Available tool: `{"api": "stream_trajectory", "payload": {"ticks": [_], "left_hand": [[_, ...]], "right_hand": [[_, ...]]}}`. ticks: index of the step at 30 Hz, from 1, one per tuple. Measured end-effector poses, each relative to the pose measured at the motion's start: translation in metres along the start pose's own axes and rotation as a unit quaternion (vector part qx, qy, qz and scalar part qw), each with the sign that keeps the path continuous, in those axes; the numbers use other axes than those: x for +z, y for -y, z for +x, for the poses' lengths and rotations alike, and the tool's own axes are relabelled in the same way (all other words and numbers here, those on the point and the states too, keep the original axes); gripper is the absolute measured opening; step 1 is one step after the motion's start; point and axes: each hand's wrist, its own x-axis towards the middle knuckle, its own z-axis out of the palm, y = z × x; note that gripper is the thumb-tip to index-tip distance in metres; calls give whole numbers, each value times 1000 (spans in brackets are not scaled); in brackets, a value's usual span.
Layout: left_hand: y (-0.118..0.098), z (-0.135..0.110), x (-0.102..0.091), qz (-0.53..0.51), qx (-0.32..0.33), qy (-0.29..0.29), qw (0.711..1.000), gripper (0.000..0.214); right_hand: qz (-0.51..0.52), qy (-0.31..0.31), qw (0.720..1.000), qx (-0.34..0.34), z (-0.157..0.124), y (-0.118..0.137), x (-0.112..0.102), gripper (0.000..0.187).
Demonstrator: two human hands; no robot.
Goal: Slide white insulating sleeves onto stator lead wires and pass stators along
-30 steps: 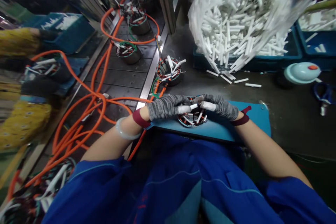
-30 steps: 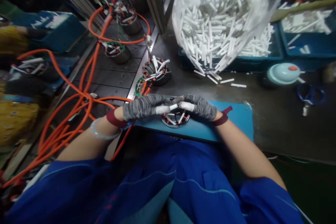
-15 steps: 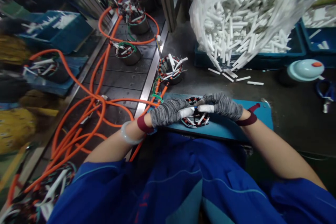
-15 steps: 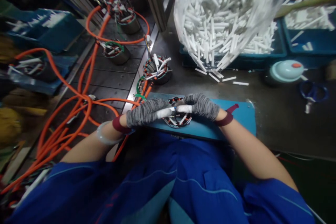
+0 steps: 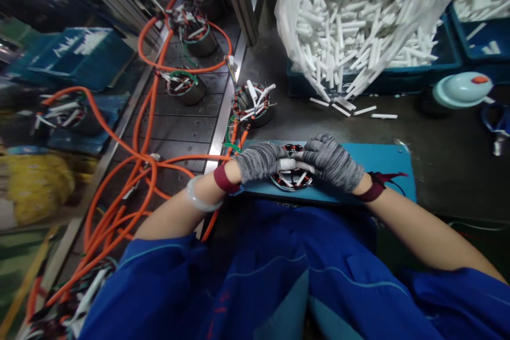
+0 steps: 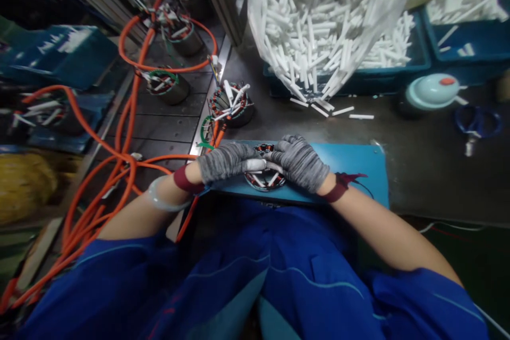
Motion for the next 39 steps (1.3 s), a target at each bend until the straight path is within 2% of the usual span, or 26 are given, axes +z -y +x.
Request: {"api": "stream_trajectory", "payload": {"ticks": [2, 5, 8, 10, 12, 14, 15, 16, 18, 20, 21, 24, 27, 29, 31, 32, 34, 36, 38, 39], "left_hand": [[-4, 6, -5, 33, -9, 19, 999, 50], [-8, 18, -6, 39, -10, 57, 998, 54], [-15, 33, 3, 51, 6, 30, 998, 52], [-20, 38, 9, 64, 16, -9, 998, 51], [-20, 34, 10, 66, 17, -77, 995, 50], [-11, 17, 5, 48, 20, -157, 986, 54], [-3, 6, 0, 26, 33, -175, 984, 58], [7, -5, -4, -1, 57, -164, 985, 62], [29, -24, -8, -61, 122, -72, 988, 73], [48, -35, -3, -79, 155, 2, 985, 94], [53, -37, 2, -67, 154, 12, 986, 102], [52, -35, 26, 17, 100, -24, 995, 101], [25, -30, 52, 119, -8, -79, 990, 89], [5, -27, 67, 175, -81, -105, 976, 82], [-9, -28, 78, 211, -122, -132, 961, 75], [-13, -30, 81, 216, -122, -148, 957, 73], [-11, -38, 82, 193, -82, -177, 962, 73], [-1, -48, 78, 141, -28, -201, 969, 64], [9, -57, 73, 75, 10, -220, 973, 46], [13, -60, 70, 39, 21, -226, 973, 37]], "right_hand": [[18, -16, 1000, 11, -4, -2, -2, 51], [152, -73, 982, 84, -13, -6, -3, 44], [260, -110, 942, 184, -20, -11, -2, 39], [276, -119, 928, 218, -24, -11, -4, 40], [252, -131, 930, 232, -29, -4, -9, 39], [185, -141, 945, 228, -34, 8, -15, 36], [143, -137, 957, 213, -36, 16, -17, 35], [99, -124, 969, 189, -37, 24, -18, 36], [9, -79, 988, 129, -33, 39, -14, 38], [-76, -27, 993, 88, -23, 49, -6, 40], [-112, -4, 990, 81, -16, 52, -2, 38], [-163, 50, 983, 70, 0, 61, 3, 35], [-162, 49, 983, 67, -3, 71, -3, 34], [-127, 20, 986, 107, -15, 74, -5, 33], [-10, -18, 983, 185, -30, 69, -1, 32], [61, -33, 973, 221, -38, 64, 3, 35], [200, -54, 939, 275, -48, 50, 14, 43], [292, -58, 903, 310, -54, 37, 24, 47], [322, -61, 887, 326, -56, 33, 26, 47], [302, -72, 894, 324, -56, 33, 23, 47]]}}
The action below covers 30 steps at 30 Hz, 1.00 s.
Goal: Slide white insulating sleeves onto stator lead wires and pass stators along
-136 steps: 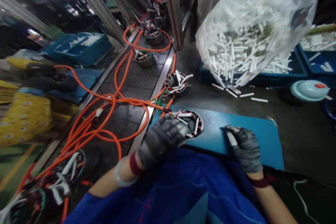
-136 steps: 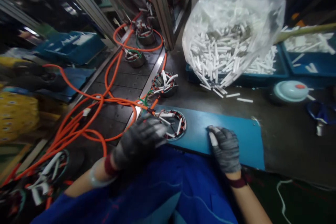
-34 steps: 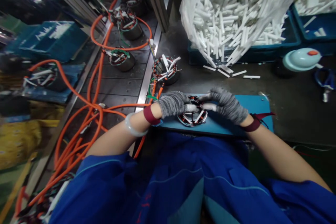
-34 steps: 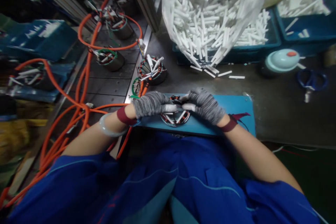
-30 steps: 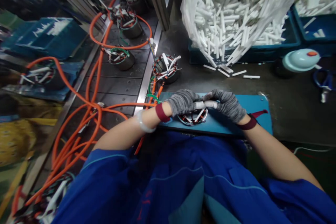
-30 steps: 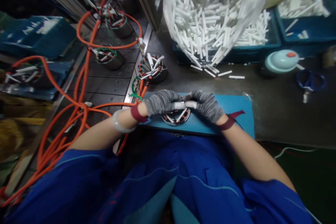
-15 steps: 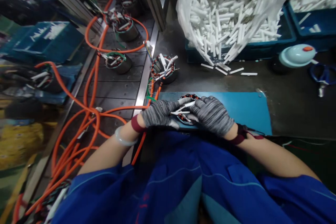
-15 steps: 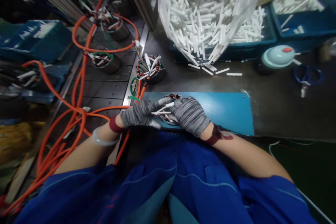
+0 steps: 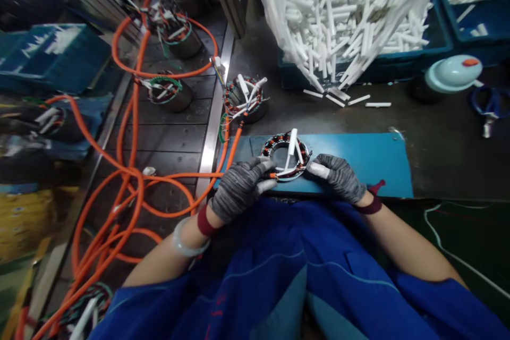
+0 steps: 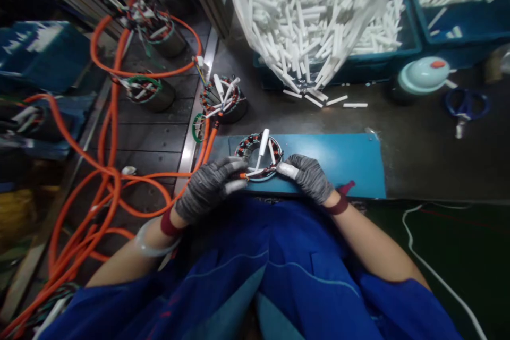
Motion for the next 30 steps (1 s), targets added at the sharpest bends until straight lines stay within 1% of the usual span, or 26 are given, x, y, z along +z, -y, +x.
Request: {"api": "stream_trajectory", "payload": {"ticks": [1, 2, 3, 4, 5, 6, 7, 8, 10, 13, 16, 17, 18, 19, 20, 21, 22, 23, 24, 25, 26, 27, 28, 30], "left_hand": [[3, -1, -2, -37, -2, -5, 999, 31], [5, -2, -4, -71, -5, -6, 997, 28], [6, -2, -5, -100, -8, -5, 995, 27], [6, -1, -6, -119, -8, -3, 993, 27], [7, -1, -6, -129, -7, -3, 992, 27], [7, 0, -6, -132, -3, -3, 991, 27], [8, -1, -6, -130, 3, -2, 991, 28], [9, -1, -6, -124, 9, -1, 992, 28], [12, -4, -5, -98, 13, 1, 995, 30], [19, -7, 3, -33, 39, -19, 999, 36], [18, -7, 14, 44, 74, -47, 995, 39], [14, -6, 18, 69, 75, -49, 994, 40], [10, -6, 21, 94, 71, -46, 992, 39], [4, -6, 23, 119, 62, -39, 990, 39], [-1, -5, 25, 143, 51, -30, 988, 38], [-6, -5, 27, 164, 41, -21, 985, 38], [-9, -4, 28, 180, 32, -15, 983, 37], [-12, -4, 29, 191, 28, -12, 981, 36], [-13, -3, 29, 199, 32, -13, 979, 35], [-13, -3, 30, 204, 44, -21, 978, 34], [-12, -2, 30, 207, 61, -35, 976, 32], [-10, -2, 30, 211, 80, -51, 973, 31], [-9, -2, 30, 216, 96, -65, 970, 30], [-8, -3, 30, 224, 115, -81, 964, 29]], "right_hand": [[-46, -32, 998, -22, -2, 4, -2, 47], [-109, -75, 990, -52, -4, 9, -4, 47], [-178, -120, 973, -88, -6, 15, -5, 46], [-246, -154, 948, -129, -7, 21, -6, 46], [-304, -166, 922, -171, -6, 27, -5, 47], [-352, -155, 899, -209, -5, 31, -3, 46], [-388, -125, 881, -239, -2, 35, 0, 43], [-416, -92, 866, -261, 2, 37, 3, 38], [-446, -32, 846, -289, 9, 41, 10, 29], [-442, 22, 833, -332, 9, 45, 16, 31], [-416, 29, 839, -349, -6, 48, 22, 35], [-404, 25, 850, -339, -12, 46, 25, 34], [-381, 21, 869, -317, -17, 44, 27, 33], [-337, 21, 898, -282, -22, 40, 29, 31], [-265, 33, 935, -232, -25, 35, 31, 31], [-164, 60, 970, -169, -26, 30, 32, 34], [-41, 96, 990, -96, -26, 25, 33, 39], [87, 134, 987, -23, -26, 20, 32, 45], [201, 168, 964, 42, -24, 17, 31, 50], [288, 191, 933, 97, -22, 15, 30, 54], [340, 201, 909, 135, -19, 14, 28, 58], [361, 199, 898, 156, -16, 15, 25, 60], [358, 194, 899, 164, -13, 16, 23, 61], [325, 188, 912, 163, -9, 18, 20, 61]]}}
